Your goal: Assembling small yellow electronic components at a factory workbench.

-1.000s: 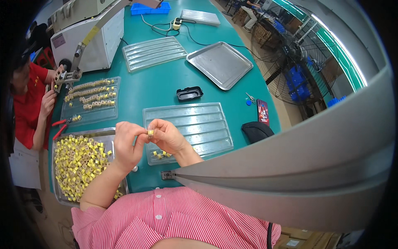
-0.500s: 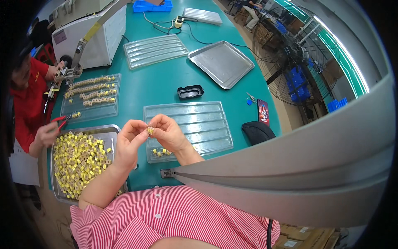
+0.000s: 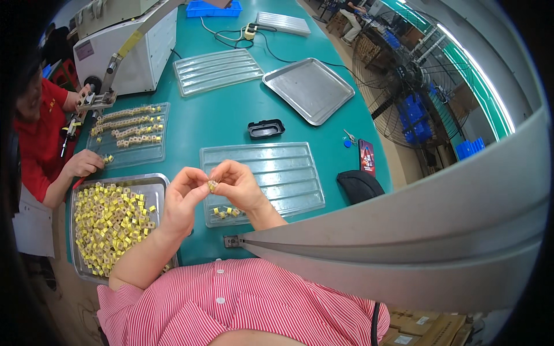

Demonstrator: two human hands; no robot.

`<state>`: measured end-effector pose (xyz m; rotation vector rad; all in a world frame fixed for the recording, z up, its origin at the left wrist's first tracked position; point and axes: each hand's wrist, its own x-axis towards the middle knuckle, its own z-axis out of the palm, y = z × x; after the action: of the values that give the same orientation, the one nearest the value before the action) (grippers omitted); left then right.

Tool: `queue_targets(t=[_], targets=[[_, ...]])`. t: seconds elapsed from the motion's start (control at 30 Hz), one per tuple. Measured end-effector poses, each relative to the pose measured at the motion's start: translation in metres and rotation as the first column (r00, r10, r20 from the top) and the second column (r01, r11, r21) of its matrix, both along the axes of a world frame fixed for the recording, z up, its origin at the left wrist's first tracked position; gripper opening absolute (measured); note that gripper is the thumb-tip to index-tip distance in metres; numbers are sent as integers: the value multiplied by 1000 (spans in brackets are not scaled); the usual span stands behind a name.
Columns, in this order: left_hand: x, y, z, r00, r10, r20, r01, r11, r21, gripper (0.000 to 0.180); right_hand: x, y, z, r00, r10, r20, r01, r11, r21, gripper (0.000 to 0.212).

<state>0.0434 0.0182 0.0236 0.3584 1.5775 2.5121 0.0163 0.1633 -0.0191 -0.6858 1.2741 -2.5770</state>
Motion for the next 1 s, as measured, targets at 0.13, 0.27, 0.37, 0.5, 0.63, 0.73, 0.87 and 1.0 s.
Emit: queue_targets(t=[0.13,0.27,0.37,0.5,0.63,0.73,0.87,1.0], targets=[[0,0,1,1000,6,8,-6,1000,1,12,0,0,3,999,-5,-45,6,1000,17,14],[0,0,2,1000,9,10,-9,1000,-12,11,0,1,3,999,21,-48,-22,999,-33,16],[-2,-1,4,999,4,32,-3,1000,-4,10,0,2,5,999,-2,-53,2,1000,7,16],[-6,-3,4,1000,19,-8,-20,992,-125,17,2,-1,9,990,-59,131,55,998,29,14],[-3,-7,16,670,87,-737,-593,659,-462,28,-3,1,4,980,-18,199,30,998,-61,11],[-9,-13,16,383,-69,-921,-747,564,-353,37,-2,-3,6,976,-13,219,24,999,-48,11],[-12,-13,13,314,-114,-943,-791,518,-326,34,0,-4,7,970,-28,242,30,1000,-7,12],[-11,-11,12,276,-151,-949,-838,446,-315,25,-1,-3,10,972,-60,226,53,998,40,12]])
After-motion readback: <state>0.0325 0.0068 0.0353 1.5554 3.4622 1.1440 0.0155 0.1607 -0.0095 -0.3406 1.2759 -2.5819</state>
